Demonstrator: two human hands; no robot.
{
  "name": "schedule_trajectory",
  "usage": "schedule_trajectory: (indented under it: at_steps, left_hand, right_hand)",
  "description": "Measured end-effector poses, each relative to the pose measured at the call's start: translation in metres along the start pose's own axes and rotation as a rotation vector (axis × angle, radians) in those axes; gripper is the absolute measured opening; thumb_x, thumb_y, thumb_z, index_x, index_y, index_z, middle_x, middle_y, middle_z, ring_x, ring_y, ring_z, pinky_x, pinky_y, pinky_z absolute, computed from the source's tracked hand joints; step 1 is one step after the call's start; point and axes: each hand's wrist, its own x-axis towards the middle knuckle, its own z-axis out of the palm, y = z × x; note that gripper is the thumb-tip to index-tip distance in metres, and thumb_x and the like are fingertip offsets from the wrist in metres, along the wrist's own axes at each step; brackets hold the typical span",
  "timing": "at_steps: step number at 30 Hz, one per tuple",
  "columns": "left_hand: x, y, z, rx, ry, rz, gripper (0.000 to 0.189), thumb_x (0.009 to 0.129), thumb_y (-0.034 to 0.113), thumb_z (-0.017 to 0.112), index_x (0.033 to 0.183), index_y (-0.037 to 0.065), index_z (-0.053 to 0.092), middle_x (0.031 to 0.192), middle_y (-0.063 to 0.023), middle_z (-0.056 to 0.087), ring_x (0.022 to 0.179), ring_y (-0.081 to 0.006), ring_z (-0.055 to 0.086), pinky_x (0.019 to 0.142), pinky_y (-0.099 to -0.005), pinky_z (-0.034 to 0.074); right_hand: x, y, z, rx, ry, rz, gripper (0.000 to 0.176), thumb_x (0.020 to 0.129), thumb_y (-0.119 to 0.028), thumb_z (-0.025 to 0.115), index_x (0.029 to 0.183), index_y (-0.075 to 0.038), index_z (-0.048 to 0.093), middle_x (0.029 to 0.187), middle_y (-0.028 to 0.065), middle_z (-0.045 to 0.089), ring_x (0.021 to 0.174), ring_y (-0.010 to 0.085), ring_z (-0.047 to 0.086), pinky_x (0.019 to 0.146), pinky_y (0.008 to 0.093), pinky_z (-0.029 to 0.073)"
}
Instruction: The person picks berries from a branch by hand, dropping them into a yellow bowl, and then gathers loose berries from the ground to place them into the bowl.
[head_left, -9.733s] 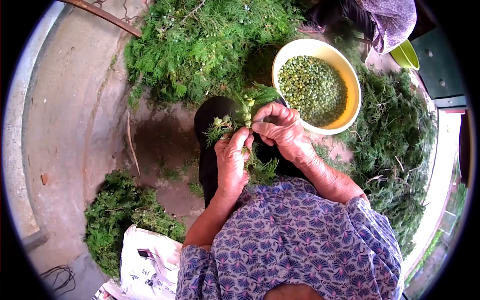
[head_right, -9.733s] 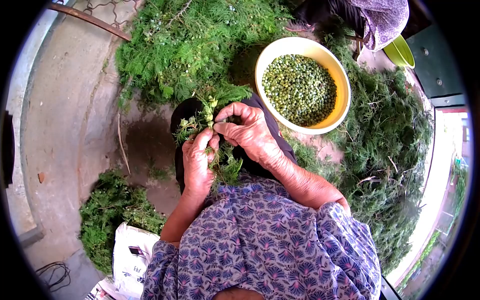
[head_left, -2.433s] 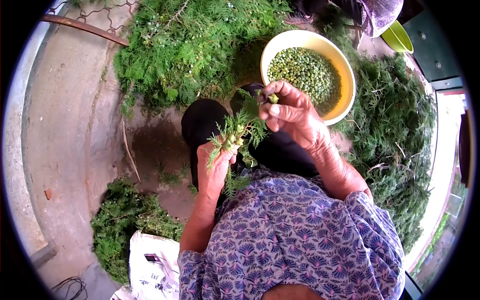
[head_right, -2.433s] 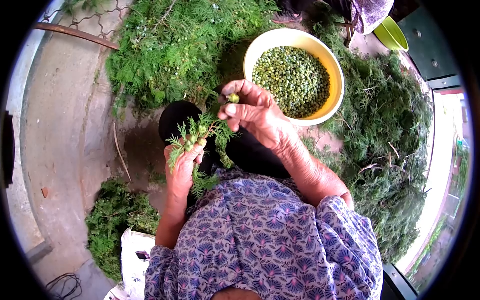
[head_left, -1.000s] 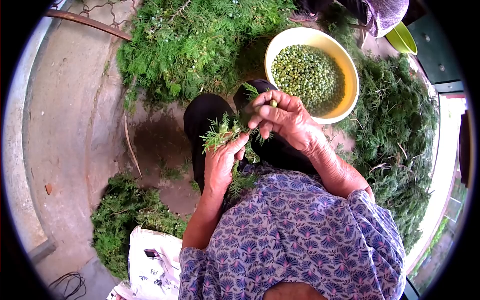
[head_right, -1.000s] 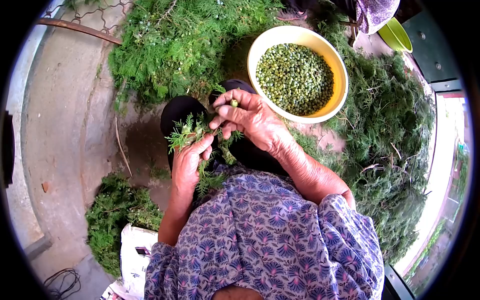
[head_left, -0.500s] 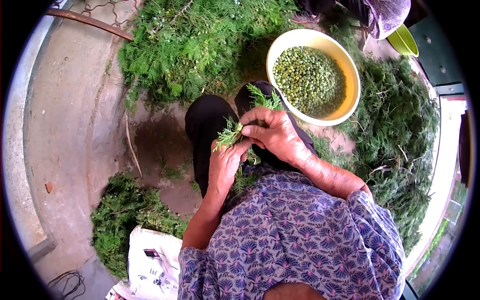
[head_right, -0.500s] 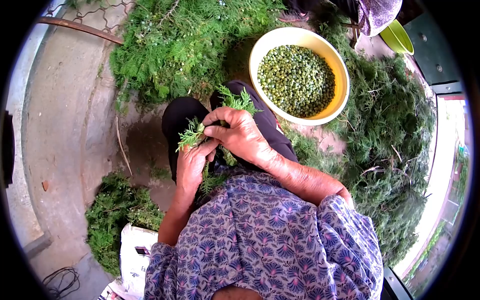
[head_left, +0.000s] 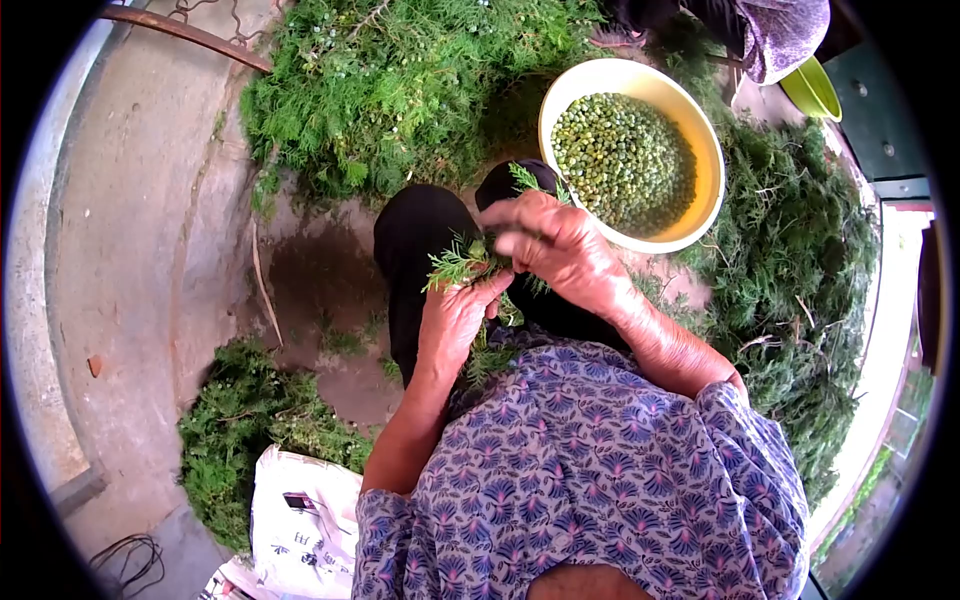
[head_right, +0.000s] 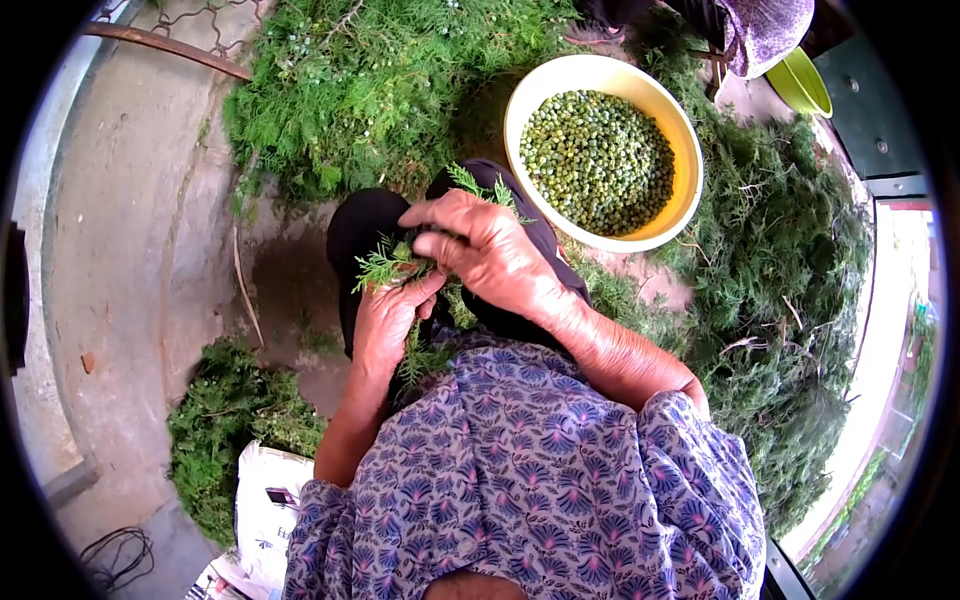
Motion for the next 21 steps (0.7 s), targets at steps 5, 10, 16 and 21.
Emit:
schedule_trajectory:
  at_steps: [5, 10, 16, 21]
  left_hand:
    - [0.001, -0.012, -0.001, 0.079, -0.039, 0.123, 0.013, 0.082, 0.013, 0.065, 0.077, 0.002, 0.060, 0.059, 0.0002, 0.052, 0.046, -0.0084, 0.044, 0.043, -0.0258, 0.033]
    - [-0.003, 0.000, -0.004, -0.118, 0.014, -0.221, 0.012, 0.083, 0.013, 0.065, 0.081, 0.003, 0.060, 0.061, 0.0023, 0.051, 0.052, -0.0073, 0.046, 0.049, -0.0219, 0.035]
    - [0.001, 0.002, -0.021, -0.407, 0.029, -0.096, 0.026, 0.090, 0.025, 0.057, 0.098, 0.001, 0.061, 0.065, -0.0015, 0.056, 0.054, -0.0070, 0.047, 0.050, -0.0205, 0.035]
    - [0.011, -0.007, -0.030, -0.854, -0.108, -0.028, 0.040, 0.091, 0.030, 0.055, 0.117, -0.001, 0.052, 0.088, -0.0084, 0.063, 0.075, -0.0153, 0.057, 0.068, -0.0272, 0.047]
  right_hand:
    - [0.002, 0.013, 0.013, -0.260, -0.010, -0.263, 0.019, 0.075, -0.004, 0.068, 0.094, -0.002, 0.063, 0.077, 0.0086, 0.057, 0.077, 0.0219, 0.058, 0.068, 0.0302, 0.047]
    - [0.013, -0.001, -0.020, 0.352, 0.387, 0.166, 0.010, 0.088, -0.016, 0.059, 0.094, -0.008, 0.061, 0.059, -0.0035, 0.051, 0.049, 0.0047, 0.041, 0.045, 0.0189, 0.032]
    - [0.010, 0.045, -0.128, -0.194, 0.785, -0.047, 0.028, 0.085, -0.009, 0.060, 0.112, -0.002, 0.058, 0.092, 0.0074, 0.064, 0.074, 0.0121, 0.058, 0.066, 0.0231, 0.049]
    - [-0.020, 0.113, -0.242, -1.164, 0.909, 0.132, 0.038, 0.085, -0.025, 0.055, 0.121, -0.011, 0.054, 0.132, 0.0209, 0.039, 0.115, 0.0338, 0.047, 0.096, 0.0424, 0.041]
